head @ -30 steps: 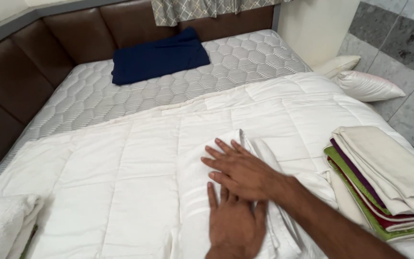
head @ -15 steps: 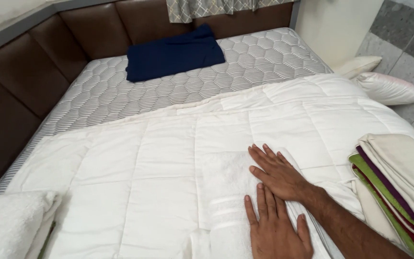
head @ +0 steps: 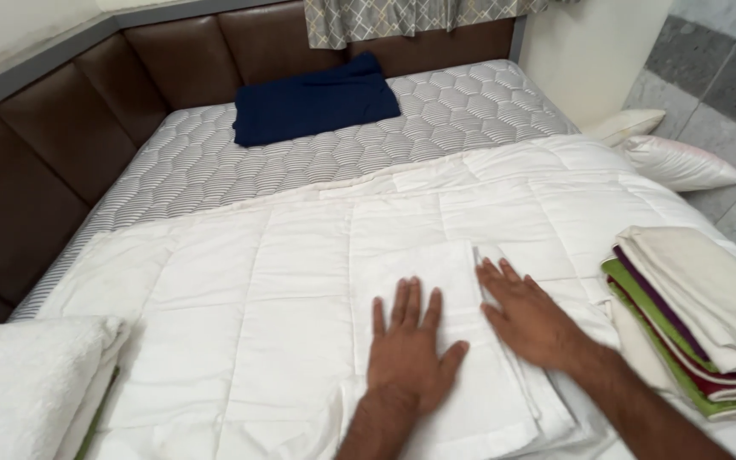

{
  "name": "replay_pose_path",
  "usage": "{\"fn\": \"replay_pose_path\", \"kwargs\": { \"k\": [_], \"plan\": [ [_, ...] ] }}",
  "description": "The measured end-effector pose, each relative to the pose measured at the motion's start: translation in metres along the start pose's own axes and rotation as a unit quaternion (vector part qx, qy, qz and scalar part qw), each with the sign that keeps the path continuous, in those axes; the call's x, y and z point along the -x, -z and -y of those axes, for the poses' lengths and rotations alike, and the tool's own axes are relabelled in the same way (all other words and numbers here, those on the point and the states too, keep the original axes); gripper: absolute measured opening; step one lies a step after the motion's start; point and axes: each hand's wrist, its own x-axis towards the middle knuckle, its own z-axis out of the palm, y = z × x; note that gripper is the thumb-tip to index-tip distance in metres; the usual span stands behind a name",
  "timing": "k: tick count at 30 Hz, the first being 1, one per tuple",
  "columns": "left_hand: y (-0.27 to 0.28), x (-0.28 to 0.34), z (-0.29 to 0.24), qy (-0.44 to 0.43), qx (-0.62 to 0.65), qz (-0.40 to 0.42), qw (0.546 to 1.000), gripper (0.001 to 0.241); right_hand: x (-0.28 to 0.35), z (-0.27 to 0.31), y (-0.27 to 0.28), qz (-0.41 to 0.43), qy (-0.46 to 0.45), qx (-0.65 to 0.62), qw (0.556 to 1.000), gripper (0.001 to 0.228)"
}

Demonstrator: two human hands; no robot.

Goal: The person folds a white towel on a bed by hand. They smooth the towel, fold it in half, roll it into a cylinder, and then fold it into a compact square shape.

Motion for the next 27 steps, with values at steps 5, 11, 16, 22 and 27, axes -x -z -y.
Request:
{"fn": "replay_pose_path", "kwargs": {
  "k": [5,11,16,22,27],
  "plan": [
    [-0.07,-0.028,0.017,-0.071,-0.075,-0.323,0.941,0.075,0.053,0.048,-0.005,0.026,0.064,0.062,0.996,0.067],
    [-0.02,-0.032,0.001,-0.001,-0.019,-0.067,0.998,0.07,0.072,0.049,-0.017,0.062,-0.035,0.051,0.996,0.077],
    [-0.007,-0.056,0.006,0.042,-0.01,0.048,0.998,0.07,0.069,0.043,-0.036,0.024,-0.029,0.071,0.997,0.078],
    [-0.003,-0.081,0.005,0.057,-0.03,0.091,0.994,0.077,0.073,0.039,-0.042,0.004,-0.043,0.074,0.996,0.077],
    [-0.008,-0.088,0.004,0.079,-0.026,0.082,0.993,0.078,0.076,0.036,-0.048,-0.048,-0.046,0.047,0.997,0.077]
  ]
}}
